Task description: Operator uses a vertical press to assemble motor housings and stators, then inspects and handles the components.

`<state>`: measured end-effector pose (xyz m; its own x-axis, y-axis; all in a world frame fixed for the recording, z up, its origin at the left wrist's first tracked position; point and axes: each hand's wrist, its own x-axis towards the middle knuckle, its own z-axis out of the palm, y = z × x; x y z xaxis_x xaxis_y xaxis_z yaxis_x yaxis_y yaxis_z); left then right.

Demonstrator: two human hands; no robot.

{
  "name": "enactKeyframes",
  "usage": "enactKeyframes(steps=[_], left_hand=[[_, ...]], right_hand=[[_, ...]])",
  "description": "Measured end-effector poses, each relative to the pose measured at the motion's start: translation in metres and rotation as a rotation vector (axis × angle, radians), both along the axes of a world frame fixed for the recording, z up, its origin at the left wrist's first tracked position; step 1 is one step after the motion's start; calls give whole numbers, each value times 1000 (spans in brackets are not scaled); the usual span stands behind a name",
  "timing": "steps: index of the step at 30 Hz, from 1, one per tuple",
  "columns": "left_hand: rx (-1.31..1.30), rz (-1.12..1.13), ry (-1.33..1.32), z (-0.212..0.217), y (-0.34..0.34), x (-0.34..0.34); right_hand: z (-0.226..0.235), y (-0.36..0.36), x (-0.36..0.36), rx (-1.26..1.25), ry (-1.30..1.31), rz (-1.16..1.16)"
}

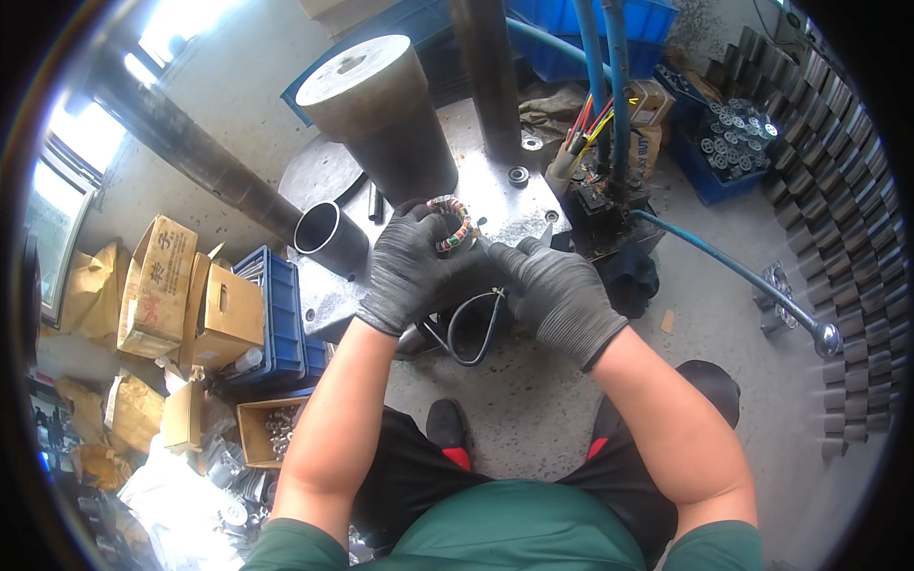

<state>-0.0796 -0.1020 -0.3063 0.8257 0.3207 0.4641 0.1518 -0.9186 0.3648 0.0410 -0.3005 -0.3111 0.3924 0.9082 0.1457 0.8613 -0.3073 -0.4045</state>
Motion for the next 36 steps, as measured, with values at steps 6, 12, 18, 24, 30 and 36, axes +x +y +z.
enactKeyframes(steps=[6, 12, 18, 24, 30, 36], left_hand=[[-41, -125, 58, 0, 12, -10], [68, -104, -127, 8, -5, -24], [-373, -208, -236, 10, -45, -42], [-1070, -238, -129, 15, -79, -42], [-1115, -174, -119, -2, -68, -32], [-998, -58, 44, -4, -62, -35]], right_hand=[[-1, -5, 0, 233, -77, -37], [15, -27, 7, 351, -67, 86], [29, -46, 0, 377, -81, 259], [37, -63, 2, 271, -110, 415], [45, -78, 4, 193, -205, 417], [49, -90, 16, 299, -111, 331]])
